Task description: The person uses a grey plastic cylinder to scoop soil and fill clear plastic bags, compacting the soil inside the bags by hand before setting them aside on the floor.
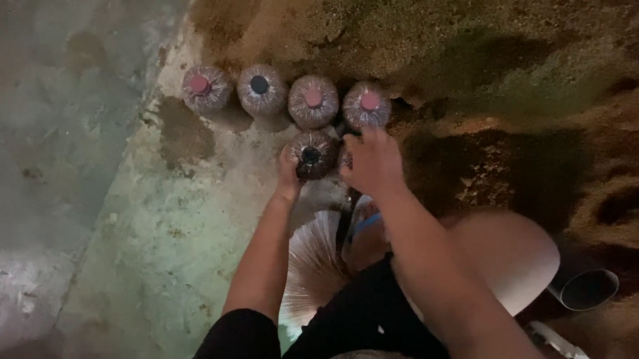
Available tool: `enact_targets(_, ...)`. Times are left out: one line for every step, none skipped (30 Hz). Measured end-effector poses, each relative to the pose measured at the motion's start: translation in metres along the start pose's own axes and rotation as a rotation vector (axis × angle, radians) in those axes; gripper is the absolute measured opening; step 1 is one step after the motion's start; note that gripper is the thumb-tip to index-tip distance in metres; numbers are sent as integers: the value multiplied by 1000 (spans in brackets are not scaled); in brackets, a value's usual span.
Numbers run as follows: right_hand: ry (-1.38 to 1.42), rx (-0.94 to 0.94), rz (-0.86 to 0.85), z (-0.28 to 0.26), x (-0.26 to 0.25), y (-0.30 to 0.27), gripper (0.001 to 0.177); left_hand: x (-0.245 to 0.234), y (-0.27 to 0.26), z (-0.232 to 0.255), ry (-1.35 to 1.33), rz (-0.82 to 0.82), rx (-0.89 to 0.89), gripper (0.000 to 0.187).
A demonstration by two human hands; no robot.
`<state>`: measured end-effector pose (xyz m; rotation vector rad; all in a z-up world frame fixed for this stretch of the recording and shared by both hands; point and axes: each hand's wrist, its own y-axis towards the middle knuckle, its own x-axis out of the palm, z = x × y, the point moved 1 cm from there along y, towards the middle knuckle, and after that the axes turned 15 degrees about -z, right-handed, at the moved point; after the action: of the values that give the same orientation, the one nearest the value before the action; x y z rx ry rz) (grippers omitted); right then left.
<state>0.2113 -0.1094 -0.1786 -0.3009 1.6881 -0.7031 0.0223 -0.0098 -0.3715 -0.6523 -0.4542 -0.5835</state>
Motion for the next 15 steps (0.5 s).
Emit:
enact_targets(0,2,5,-2,-12,-7,68,4,-4,2,2,-4,3,107)
enact_targets(117,72,-95,-4,-22,-14,83,8,-9,5,24,-45,10,90)
enact_targets(232,143,-194,-4,-33,-21,99,13,-13,6,44,-88,18,75)
enact_targets(231,146,-188,7,-13,-18,99,34,-32,23,44,-93,21,75)
enact_targets(453,153,-233,18,6,-13,115,54,-50,39,4,-43,-123,94)
enact_targets(675,157,-276,28,25,-7,134,73,-68,54,-37,7,-267,116)
enact_targets(676,158,-281,32,32,-4,134,72,-70,50,-39,10,-271,116)
enact_targets(679,175,-352,36,41,0,135,71,-72,46,-98,-14,-263,116)
enact_targets(682,195,-417,41,47,4,137,70,-71,43,-155,-41,-253,117)
enact_targets(683,198,-418,45,58,7,137,62,-66,33,-155,-43,-256,117)
enact_targets(641,226,-375,51,65,13,136,54,-59,25,-162,-60,-244,108)
enact_targets(599,254,-333,56,72,20,135,46,-51,17,-169,-77,-232,101)
enact_targets(597,254,-332,53,65,16,135,30,-51,8,-170,-78,-231,101)
enact_targets(574,251,-336,50,58,13,130,14,-50,-1,-167,-37,-239,95)
enact_targets(553,250,-342,46,53,10,124,-2,-50,-11,-163,4,-249,90)
